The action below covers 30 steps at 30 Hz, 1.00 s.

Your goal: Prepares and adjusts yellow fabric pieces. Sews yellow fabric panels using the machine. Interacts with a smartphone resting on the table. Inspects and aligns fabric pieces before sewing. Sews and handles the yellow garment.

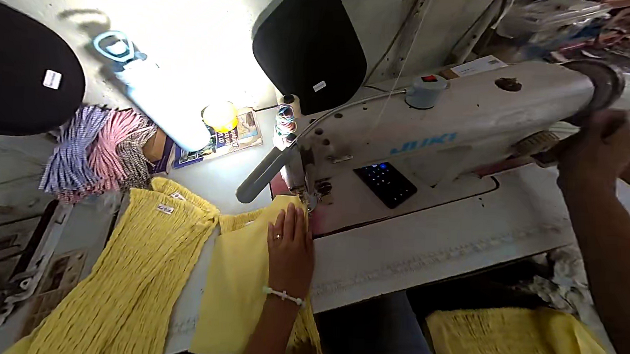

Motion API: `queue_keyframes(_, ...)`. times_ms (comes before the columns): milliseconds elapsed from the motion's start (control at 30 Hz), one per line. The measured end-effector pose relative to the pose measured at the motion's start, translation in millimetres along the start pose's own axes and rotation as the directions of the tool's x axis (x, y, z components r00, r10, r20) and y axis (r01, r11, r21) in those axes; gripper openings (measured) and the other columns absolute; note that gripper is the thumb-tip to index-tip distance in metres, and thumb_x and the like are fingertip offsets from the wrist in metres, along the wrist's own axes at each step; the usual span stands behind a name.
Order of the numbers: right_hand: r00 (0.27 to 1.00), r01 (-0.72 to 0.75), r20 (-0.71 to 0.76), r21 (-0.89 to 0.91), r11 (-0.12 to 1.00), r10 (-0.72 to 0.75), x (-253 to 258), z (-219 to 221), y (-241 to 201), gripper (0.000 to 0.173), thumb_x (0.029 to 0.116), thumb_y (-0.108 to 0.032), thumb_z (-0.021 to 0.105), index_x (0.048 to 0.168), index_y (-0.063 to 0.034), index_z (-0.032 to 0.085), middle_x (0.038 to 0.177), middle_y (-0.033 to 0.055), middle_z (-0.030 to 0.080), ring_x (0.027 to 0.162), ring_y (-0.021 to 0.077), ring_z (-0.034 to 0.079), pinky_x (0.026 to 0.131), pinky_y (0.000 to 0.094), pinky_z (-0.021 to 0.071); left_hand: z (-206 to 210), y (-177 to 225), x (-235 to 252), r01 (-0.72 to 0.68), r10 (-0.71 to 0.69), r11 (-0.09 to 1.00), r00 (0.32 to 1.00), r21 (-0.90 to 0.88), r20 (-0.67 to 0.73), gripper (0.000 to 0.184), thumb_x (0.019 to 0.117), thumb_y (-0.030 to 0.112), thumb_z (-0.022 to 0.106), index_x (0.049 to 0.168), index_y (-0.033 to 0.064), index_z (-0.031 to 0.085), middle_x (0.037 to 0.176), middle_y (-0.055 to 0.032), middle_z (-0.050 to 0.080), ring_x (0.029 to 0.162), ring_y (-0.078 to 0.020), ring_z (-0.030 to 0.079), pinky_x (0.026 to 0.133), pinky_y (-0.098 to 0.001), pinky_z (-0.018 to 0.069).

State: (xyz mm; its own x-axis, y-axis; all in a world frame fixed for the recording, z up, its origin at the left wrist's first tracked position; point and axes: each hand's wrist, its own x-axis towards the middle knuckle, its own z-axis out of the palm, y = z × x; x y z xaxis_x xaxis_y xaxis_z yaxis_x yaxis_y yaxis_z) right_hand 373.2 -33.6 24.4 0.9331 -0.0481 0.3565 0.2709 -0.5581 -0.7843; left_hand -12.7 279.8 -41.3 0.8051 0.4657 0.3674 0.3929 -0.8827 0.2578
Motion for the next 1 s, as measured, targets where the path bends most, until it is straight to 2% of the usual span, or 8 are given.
queue_keyframes(67,0.999,-0.046,0.004,0.112,0.993,0.046,-15,6,17,0.052,0.1116,-0.043,0.033,0.14,-0.0019,0.048,0.113,0.0176,0.059,0.074,0.016,0.061,0.073,0.0406,0.055,-3,-2,-13,-0.04,0.04,0.999,0.999,0.009,-0.013,0.043,0.1022,0.021,0.047,0.138,0.0032,0.064,0.147,-0.0162,0.057,0.136,-0.041,0.055,0.111,-0.0634,0.0388)
queue_keyframes(167,0.995,-0.033,-0.085,0.183,0.982,0.05,-63,1,-17,0.049,0.112,-0.034,0.034,0.14,0.0041,0.047,0.12,0.0144,0.059,0.077,0.0069,0.058,0.073,0.0277,0.052,-20,-7,-48,-0.141,0.14,0.99,0.989,0.001,0.047,0.045,0.1047,0.024,0.042,0.141,0.0073,0.062,0.149,-0.0106,0.057,0.138,-0.0347,0.054,0.113,-0.0589,0.0387)
queue_keyframes(300,0.928,0.302,0.122,0.304,0.904,-0.351,-186,25,-74,0.033,0.1063,-0.01,0.045,0.111,0.0196,0.057,0.094,0.0147,0.067,0.07,0.0012,0.057,0.065,0.0192,0.0499,-39,-20,-80,-0.205,0.21,0.977,0.973,-0.064,0.091,0.049,0.1064,0.036,0.042,0.141,0.0084,0.062,0.15,-0.0084,0.056,0.141,-0.0298,0.051,0.116,-0.0544,0.0359)
queue_keyframes(467,0.262,0.662,0.406,0.584,0.469,-0.876,-275,94,-120,0.031,0.0934,-0.004,0.06,0.12,-0.0091,0.074,0.127,0.0116,0.072,0.093,0.0214,0.075,0.072,0.0318,0.0607,-46,-15,-79,-0.042,0.042,0.989,0.999,-0.144,-0.008,0.044,0.1069,0.036,0.043,0.126,0.0094,0.073,0.137,-0.0118,0.066,0.132,-0.0328,0.059,0.111,-0.0578,0.0402)
queue_keyframes(567,0.076,0.752,0.467,0.553,0.358,-0.881,-282,122,-134,0.037,0.0873,-0.002,0.066,0.123,-0.0079,0.073,0.128,0.0074,0.072,0.084,0.0272,0.073,0.06,0.0367,0.0568,-43,-11,-85,0.079,-0.081,0.996,0.994,-0.03,-0.067,0.047,0.1066,0.042,0.04,0.131,0.0144,0.071,0.14,-0.0155,0.063,0.132,-0.0395,0.057,0.11,-0.067,0.0348)
queue_keyframes(667,0.086,0.805,0.495,0.477,0.353,-0.864,-286,128,-135,0.041,0.0803,0.003,0.069,0.12,-0.0056,0.075,0.123,0.0094,0.073,0.08,0.0288,0.071,0.055,0.0365,0.0551,-40,-31,-71,0.005,-0.007,0.999,0.999,-0.039,-0.037,0.043,0.1037,0.041,0.048,0.13,0.0171,0.071,0.14,-0.0157,0.063,0.133,-0.0398,0.057,0.11,-0.0708,0.0321)
queue_keyframes(767,0.225,0.78,0.482,0.432,0.453,-0.847,-291,124,-133,0.029,0.0829,0.001,0.068,0.111,-0.0023,0.075,0.122,0.0169,0.071,0.086,0.0293,0.073,0.059,0.0364,0.0593,-41,-62,-34,-0.218,0.233,0.959,0.97,-0.182,0.067,0.036,0.1028,0.033,0.054,0.13,0.0164,0.071,0.141,-0.0145,0.062,0.134,-0.0384,0.056,0.11,-0.071,0.0343)
queue_keyframes(1000,0.383,0.806,0.433,0.275,0.524,-0.816,-303,122,-120,0.031,0.0874,0.0,0.063,0.116,-0.0046,0.075,0.123,0.0098,0.074,0.078,0.0243,0.072,0.059,0.0324,0.0567,-35,-111,50,-0.578,0.741,0.65,0.626,-0.494,0.243,0.038,0.1038,0.037,0.054,0.133,0.0162,0.068,0.147,-0.0135,0.058,0.144,-0.0326,0.046,0.118,-0.0665,0.0266)
